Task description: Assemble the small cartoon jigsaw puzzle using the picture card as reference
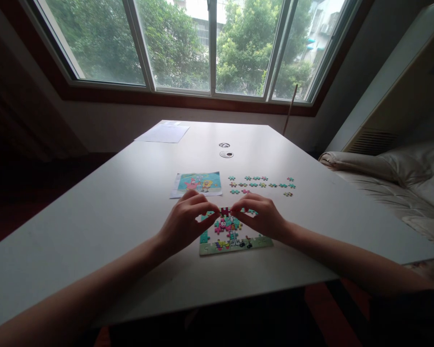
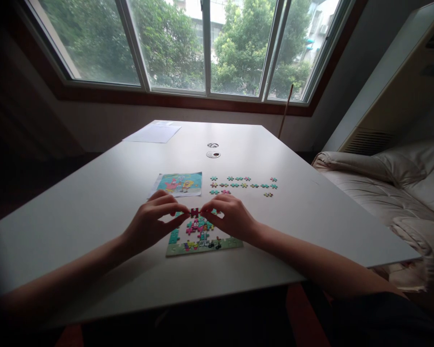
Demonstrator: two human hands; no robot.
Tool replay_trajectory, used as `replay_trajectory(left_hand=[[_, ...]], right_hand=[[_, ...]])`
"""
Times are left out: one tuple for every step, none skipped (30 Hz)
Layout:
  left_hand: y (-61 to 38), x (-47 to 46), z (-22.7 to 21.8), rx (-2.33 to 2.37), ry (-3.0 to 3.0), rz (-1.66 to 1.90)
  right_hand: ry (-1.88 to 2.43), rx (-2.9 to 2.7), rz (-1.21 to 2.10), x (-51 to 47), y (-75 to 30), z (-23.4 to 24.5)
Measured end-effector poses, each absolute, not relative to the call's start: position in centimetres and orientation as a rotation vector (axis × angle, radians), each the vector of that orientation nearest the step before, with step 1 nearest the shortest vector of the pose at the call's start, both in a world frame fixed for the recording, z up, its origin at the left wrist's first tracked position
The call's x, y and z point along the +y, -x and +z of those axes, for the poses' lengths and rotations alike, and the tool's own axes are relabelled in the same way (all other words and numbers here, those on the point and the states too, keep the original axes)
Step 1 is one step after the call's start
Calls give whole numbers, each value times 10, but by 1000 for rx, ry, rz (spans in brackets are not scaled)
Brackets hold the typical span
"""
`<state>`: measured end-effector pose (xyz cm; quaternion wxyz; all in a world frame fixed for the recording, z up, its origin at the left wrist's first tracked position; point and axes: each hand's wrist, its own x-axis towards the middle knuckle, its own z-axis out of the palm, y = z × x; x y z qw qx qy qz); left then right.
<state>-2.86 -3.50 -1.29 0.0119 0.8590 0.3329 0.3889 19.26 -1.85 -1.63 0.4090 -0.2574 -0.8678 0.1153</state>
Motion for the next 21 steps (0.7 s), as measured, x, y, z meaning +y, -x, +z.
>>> replay_trajectory(left_hand=[[29, -35, -13, 1038, -2677, 1206], [29, -35, -13, 1039, -2675, 1200], [29, -35, -12, 1040, -2675, 1189], [29, -35, -12, 1041, -2675, 1181], [29, -35, -12, 1042, -2674, 1177], [29, -36, -12, 1040, -2675, 1175], [29, -36, -11, 1039, -2674, 1176], [29, -36, -11, 1038, -2672, 1175], [28, -37, -11, 1037, -2670, 1175], [28, -37, -11, 1036, -2666, 1175], [27, -37, -11, 1035, -2664, 1170], [27, -37, -11, 1032, -2665, 1163], [27, -37, -10, 1029, -2666, 1155], [28, -37, -10, 1024, -2670, 1143], [29, -37, -9, 1018, -2674, 1127], [31, -37, -8, 1008, -2677, 1104], [34, -37, -6, 991, -2679, 1075], [37, -36, -5, 969, -2679, 1036], [41, -36, -3, 939, -2680, 984], [44, -36, -2, 902, -2683, 926], [47, -36, -1, 867, -2688, 860]], right_hand=[[645, -2190, 284, -19, -192, -16], [643, -2194, 280, -19, -192, -15], [640, -2199, 277, -19, -192, -15], [636, -2205, 273, -19, -192, -14], [632, -2210, 267, -20, -192, -14], [626, -2216, 260, -20, -192, -14], [622, -2221, 253, -20, -192, -14], [620, -2226, 247, -20, -192, -14], [621, -2230, 242, -20, -193, -14], [623, -2233, 240, -20, -193, -14], [626, -2236, 241, -20, -193, -14], [629, -2239, 243, -20, -193, -14], [631, -2240, 246, -21, -193, -14], [633, -2242, 251, -21, -193, -13], [638, -2245, 258, -22, -193, -13], [644, -2250, 271, -23, -193, -13], [654, -2258, 294, -24, -194, -13], [664, -2270, 325, -25, -194, -13], [672, -2286, 363, -26, -194, -13], [677, -2306, 405, -27, -194, -14], [679, -2329, 443, -28, -194, -15]])
